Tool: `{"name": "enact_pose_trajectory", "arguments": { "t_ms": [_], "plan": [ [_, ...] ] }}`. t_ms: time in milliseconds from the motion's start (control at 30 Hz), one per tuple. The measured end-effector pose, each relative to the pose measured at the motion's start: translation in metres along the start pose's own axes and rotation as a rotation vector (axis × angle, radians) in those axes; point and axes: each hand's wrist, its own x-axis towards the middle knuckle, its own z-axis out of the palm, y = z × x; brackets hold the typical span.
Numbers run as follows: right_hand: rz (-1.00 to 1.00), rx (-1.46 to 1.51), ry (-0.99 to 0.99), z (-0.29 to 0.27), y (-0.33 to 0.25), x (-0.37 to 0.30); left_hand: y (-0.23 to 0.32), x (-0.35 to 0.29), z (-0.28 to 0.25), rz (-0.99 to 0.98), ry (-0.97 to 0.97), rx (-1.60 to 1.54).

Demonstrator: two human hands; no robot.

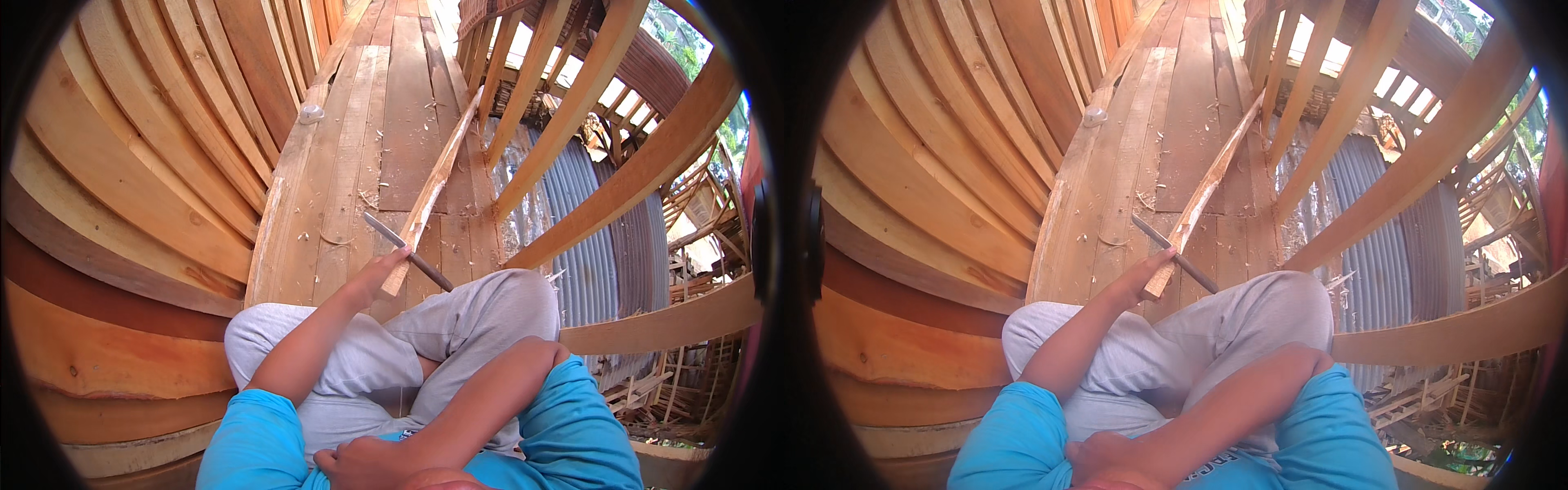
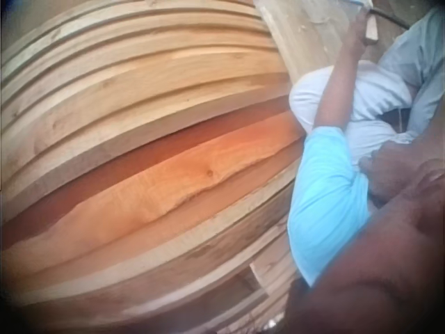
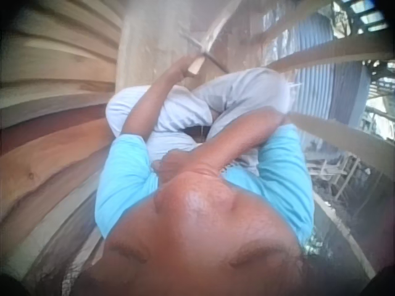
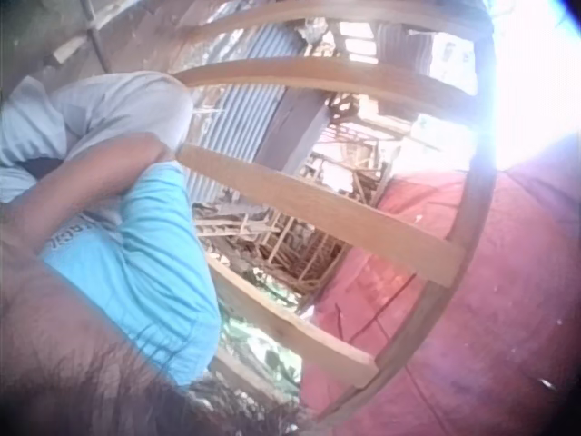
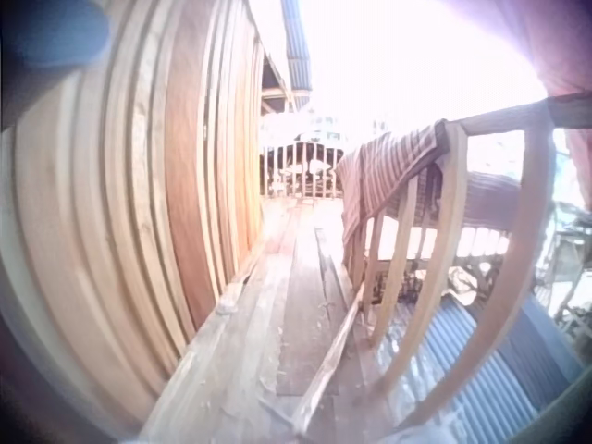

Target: The person sits on a wooden floor and uses a knife to shave thin strips from a long wooden plank. They hold the plank with one hand and carefully scrape the surface with the other, producing wood shavings.

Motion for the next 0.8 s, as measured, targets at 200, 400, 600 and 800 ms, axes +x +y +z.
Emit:
{"name": "enact_pose_trajectory", "arguments": {
  "t_ms": [200,400,600,800],
  "plan": [
    [0.499,0.184,-0.208,-0.025,-0.029,0.039,0.009,-0.008,-0.002,-0.018,-0.038,-0.004],
    [0.121,0.2,-0.286,0.002,-0.003,0.066,0.005,-0.006,-0.001,0.032,0.006,-0.001],
    [-0.055,0.365,-0.205,0.02,0.008,0.066,0.009,-0.006,-0.004,-0.021,-0.045,-0.007],
    [-0.186,0.504,-0.129,0.027,0.019,0.06,0.012,-0.009,-0.001,-0.029,-0.02,-0.004]
  ]
}}
